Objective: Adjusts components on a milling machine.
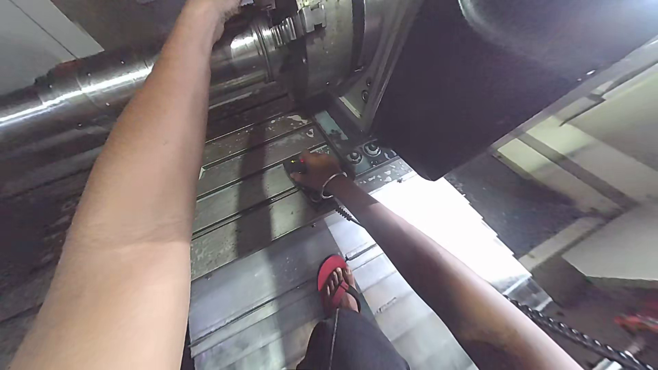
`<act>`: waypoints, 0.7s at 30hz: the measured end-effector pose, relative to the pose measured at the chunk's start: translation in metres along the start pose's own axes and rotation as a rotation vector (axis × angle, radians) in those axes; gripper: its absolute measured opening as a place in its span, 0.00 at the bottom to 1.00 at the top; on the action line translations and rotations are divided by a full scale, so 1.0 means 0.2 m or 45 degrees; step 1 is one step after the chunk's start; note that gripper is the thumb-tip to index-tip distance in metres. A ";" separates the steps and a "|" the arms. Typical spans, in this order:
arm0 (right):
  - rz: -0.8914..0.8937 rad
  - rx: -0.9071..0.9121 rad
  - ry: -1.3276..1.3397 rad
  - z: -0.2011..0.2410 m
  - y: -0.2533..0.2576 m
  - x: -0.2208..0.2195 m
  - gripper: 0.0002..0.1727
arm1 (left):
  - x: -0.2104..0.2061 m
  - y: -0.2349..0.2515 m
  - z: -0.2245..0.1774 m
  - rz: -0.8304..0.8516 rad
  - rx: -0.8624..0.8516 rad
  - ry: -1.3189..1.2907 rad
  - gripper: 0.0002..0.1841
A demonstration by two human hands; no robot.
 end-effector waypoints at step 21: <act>-0.008 0.015 0.049 -0.01 0.00 -0.01 0.37 | 0.03 -0.02 0.02 -0.016 0.047 0.034 0.18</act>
Point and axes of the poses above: each hand's wrist, its own y-axis towards the middle knuckle, its own x-axis out of the back of the hand, z = x × y, the point moved 7 cm from there along y, towards the middle knuckle, and after that the axes turned 11 degrees about -y, right-handed, at the moved point
